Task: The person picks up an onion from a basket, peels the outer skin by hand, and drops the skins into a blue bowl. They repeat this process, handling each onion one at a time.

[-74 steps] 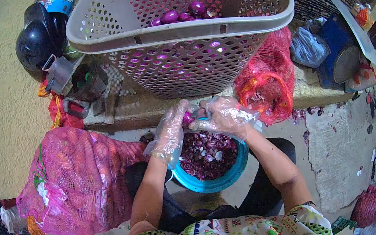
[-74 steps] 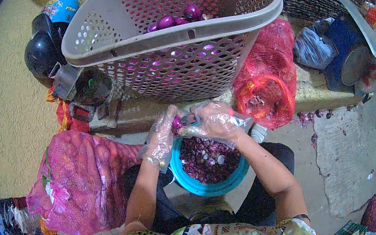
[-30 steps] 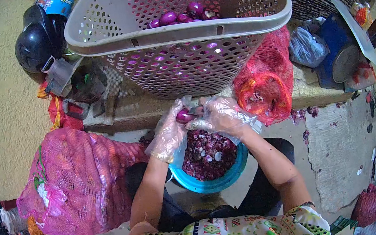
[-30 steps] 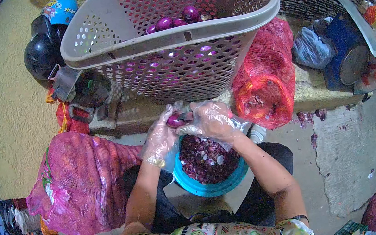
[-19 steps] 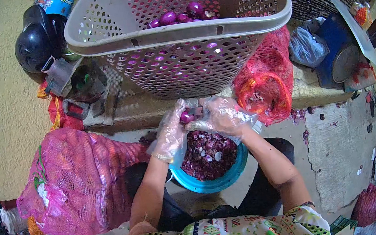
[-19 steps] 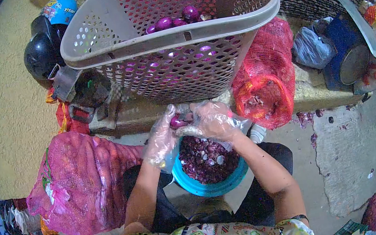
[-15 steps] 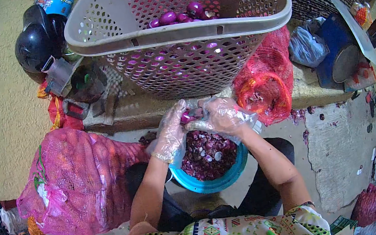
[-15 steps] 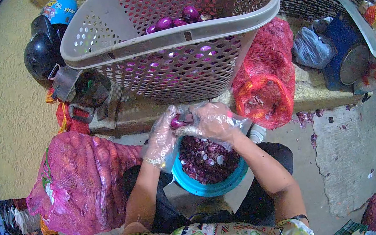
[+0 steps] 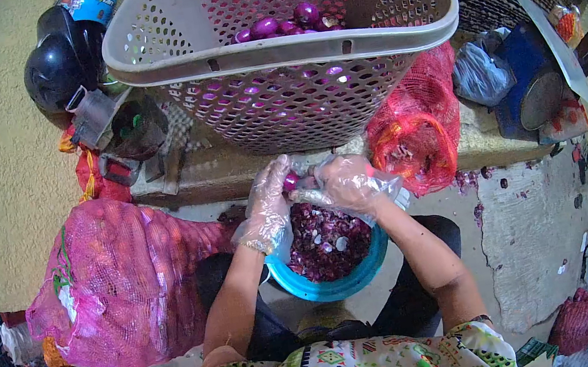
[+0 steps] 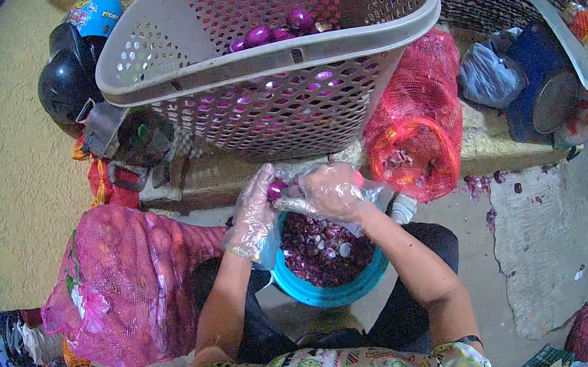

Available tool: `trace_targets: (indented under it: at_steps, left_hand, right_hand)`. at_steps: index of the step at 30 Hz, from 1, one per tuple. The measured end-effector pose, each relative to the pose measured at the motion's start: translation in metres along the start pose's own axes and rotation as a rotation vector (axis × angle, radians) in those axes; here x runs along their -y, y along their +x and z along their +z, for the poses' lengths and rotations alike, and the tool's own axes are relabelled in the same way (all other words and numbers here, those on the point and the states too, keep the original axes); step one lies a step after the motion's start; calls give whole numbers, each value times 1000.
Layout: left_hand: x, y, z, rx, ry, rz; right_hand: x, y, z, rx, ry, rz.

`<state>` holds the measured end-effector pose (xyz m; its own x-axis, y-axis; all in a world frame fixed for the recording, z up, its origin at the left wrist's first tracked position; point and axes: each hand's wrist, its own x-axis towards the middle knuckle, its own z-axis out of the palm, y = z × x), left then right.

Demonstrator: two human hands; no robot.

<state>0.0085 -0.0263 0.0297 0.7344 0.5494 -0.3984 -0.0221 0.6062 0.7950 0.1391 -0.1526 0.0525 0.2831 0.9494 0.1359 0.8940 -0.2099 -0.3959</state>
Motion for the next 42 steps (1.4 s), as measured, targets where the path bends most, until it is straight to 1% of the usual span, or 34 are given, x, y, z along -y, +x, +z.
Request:
trace_targets:
  at_steps: [2,4,8,10,11,13,15,17,18,20,24,26,29,32,35,37,42]
  left_hand:
    - [-5,-3,4,-7,-13,16]
    - [-12,-7,7,-52,-18,-68]
    - [-1,3,-2,-72,-47,-18]
    - [-2,1,-1,32,-159,-3]
    - [-3,1,-1,32,-159,-2]
    - [-6,0,-2,70,-124,-61]
    - [-7,-1,0,79,-109,-58]
    - [-8,-3,3,87,-95,-53]
    - [-9,-4,5,96,-103,-53]
    - [-11,-5,7,105,-110,-52]
    - [-18,-10,10,137,-95,-52]
    - [-18,-12,10,134,-79,-54]
    - [-13,-10,8,93,-90,-43]
    - [-3,-2,0,57,-60,-51]
    - [-4,-3,1,71,-87,-46]
    - [-4,-4,1,22,10,1]
    - [-2,-2,-4,55,12,28]
  right_hand:
    - [-3,0,5,17,-57,-5]
    - [-7,-2,10,12,-142,-94]
    - [-8,-2,12,-3,-118,-141]
    - [-1,-1,2,-55,63,-71]
    - [1,-1,-2,-55,62,-72]
    - [3,-1,-7,-134,221,29]
    - [2,-1,-6,-147,173,52]
    - [7,-1,-18,-71,136,112]
    - [8,0,-20,-70,136,111]
    - [9,2,-23,-8,258,112]
    - [6,1,-21,-12,183,87]
    - [9,1,-26,-35,252,71]
    - [6,2,-17,-66,306,53]
    - [4,0,-17,-8,240,76]
    - [1,1,-14,-26,246,71]
    - [2,0,-12,-22,237,85]
    - [0,0,-8,-33,242,79]
